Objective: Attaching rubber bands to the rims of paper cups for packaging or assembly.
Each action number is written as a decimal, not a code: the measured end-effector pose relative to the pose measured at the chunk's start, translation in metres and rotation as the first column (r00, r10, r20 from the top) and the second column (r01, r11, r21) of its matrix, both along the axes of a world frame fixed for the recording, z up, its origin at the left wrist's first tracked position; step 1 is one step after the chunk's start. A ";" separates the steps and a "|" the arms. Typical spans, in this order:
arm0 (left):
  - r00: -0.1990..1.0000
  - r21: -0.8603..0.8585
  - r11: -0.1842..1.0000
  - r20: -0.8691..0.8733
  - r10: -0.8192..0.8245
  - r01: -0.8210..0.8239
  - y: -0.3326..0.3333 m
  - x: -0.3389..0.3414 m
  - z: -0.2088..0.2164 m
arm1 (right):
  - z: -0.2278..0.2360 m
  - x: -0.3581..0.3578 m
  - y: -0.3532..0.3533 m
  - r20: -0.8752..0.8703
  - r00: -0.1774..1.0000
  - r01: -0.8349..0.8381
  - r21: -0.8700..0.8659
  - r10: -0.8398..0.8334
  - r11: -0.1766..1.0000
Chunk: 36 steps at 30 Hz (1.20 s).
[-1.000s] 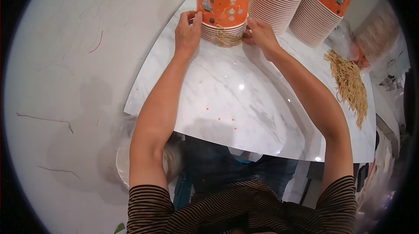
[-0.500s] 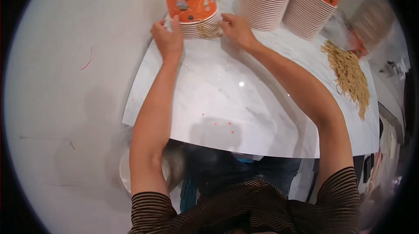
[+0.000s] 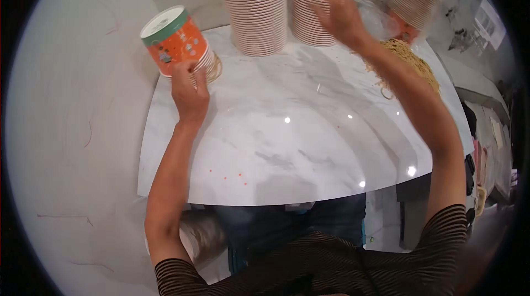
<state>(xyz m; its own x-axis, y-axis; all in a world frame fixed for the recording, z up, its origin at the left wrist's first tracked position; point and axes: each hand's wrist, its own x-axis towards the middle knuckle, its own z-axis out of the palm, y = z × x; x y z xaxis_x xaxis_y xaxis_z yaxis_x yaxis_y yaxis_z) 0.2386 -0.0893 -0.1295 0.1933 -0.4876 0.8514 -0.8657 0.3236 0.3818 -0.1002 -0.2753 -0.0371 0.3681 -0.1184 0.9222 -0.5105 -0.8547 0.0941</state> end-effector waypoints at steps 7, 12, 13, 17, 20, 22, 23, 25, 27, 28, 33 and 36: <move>0.770 0.059 0.919 0.526 -0.361 0.390 -0.048 -0.125 0.064 | 0.110 -0.039 -0.051 0.052 0.958 0.285 -0.050 -0.282 0.957; 0.783 -0.020 0.939 0.558 -0.274 0.343 -0.129 -0.176 0.088 | 0.138 -0.032 -0.061 0.042 0.939 0.341 -0.021 -0.340 0.940; 0.804 -0.039 0.955 0.550 -0.226 0.295 -0.141 -0.182 0.088 | 0.146 -0.033 -0.063 -0.118 0.939 0.334 0.099 -0.322 0.937; 0.836 -0.068 0.980 0.535 -0.121 0.185 -0.174 -0.194 0.077 | 0.141 -0.026 -0.044 -0.005 0.999 0.036 0.426 -0.037 0.904; 0.845 -0.092 0.978 0.522 -0.113 0.188 -0.184 -0.219 0.073 | 0.138 -0.044 -0.086 -0.014 0.999 0.039 -0.036 -0.040 0.999; 0.851 -0.152 0.966 0.514 -0.103 0.208 -0.184 -0.221 0.072 | 0.135 -0.044 -0.086 0.021 0.999 0.045 0.165 -0.049 0.985; 0.851 -0.150 0.967 0.515 -0.102 0.207 -0.185 -0.221 0.073 | 0.137 -0.043 -0.083 0.055 0.997 0.036 0.347 -0.059 0.937; 0.865 -0.157 0.969 0.494 -0.089 0.190 -0.188 -0.225 0.075 | 0.142 -0.043 -0.080 0.077 0.995 0.032 0.420 -0.070 0.907; 0.866 -0.135 0.977 0.495 -0.079 0.166 -0.188 -0.221 0.073 | 0.141 -0.036 -0.085 0.112 0.992 0.000 0.494 -0.064 0.870; 0.868 -0.115 0.982 0.490 -0.074 0.148 -0.188 -0.219 0.072 | 0.142 -0.032 -0.087 0.107 0.991 0.022 0.469 -0.081 0.883; 0.878 -0.119 0.981 0.473 -0.079 0.152 -0.192 -0.227 0.079 | 0.162 -0.033 -0.091 0.158 0.981 0.006 0.563 -0.116 0.826; 0.879 -0.133 0.977 0.468 -0.086 0.167 -0.193 -0.231 0.078 | 0.178 -0.041 -0.098 0.193 0.967 0.055 0.480 -0.166 0.875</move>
